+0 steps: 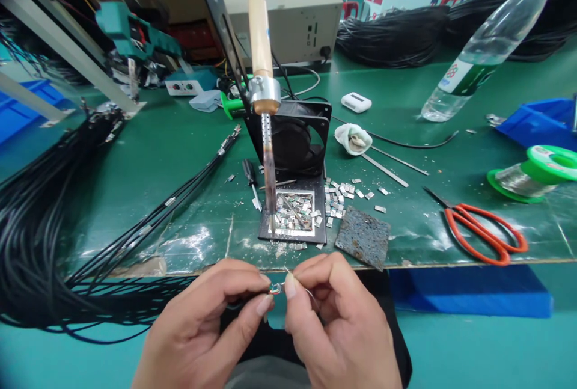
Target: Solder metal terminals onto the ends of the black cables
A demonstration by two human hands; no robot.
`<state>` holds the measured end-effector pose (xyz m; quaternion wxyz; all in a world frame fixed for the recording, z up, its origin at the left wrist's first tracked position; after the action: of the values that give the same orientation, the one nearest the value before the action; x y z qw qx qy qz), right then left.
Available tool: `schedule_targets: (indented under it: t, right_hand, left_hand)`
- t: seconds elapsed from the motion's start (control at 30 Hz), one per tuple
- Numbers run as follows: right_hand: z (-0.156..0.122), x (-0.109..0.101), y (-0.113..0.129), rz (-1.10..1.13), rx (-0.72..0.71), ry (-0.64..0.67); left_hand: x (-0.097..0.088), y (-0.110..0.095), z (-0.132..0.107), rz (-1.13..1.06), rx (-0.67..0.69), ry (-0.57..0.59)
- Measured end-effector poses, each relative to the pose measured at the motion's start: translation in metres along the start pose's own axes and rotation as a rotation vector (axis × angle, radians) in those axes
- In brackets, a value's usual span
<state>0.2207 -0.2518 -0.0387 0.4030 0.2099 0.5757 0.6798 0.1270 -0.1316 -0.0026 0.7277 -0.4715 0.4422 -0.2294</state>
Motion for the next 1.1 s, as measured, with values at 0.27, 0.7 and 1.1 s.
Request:
schedule_targets:
  t: [0.27,0.7,1.1]
  right_hand:
    - [-0.001,0.001,0.001,0.003,0.029,0.014]
    - [-0.005,0.006,-0.006,0.02,0.057,0.022]
    - [-0.022,0.005,-0.027,0.004,0.154,0.139]
  left_hand:
    - [-0.001,-0.008,-0.003,0.06,0.135,-0.024]
    - [0.009,0.002,-0.017,0.231,0.176,0.077]
    - [0.028,0.035,0.0,-0.515,-0.75,0.448]
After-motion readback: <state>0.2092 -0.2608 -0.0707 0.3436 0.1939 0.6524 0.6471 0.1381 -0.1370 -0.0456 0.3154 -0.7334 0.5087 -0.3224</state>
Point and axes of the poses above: each hand's wrist, its own z-axis towards the middle knuckle, its own x-axis out of the palm, y = z × x, the point moved 8 cm from there along z, towards the middle knuckle, and after that the axes turned 12 degrees about -x, right-handed, at the moved point
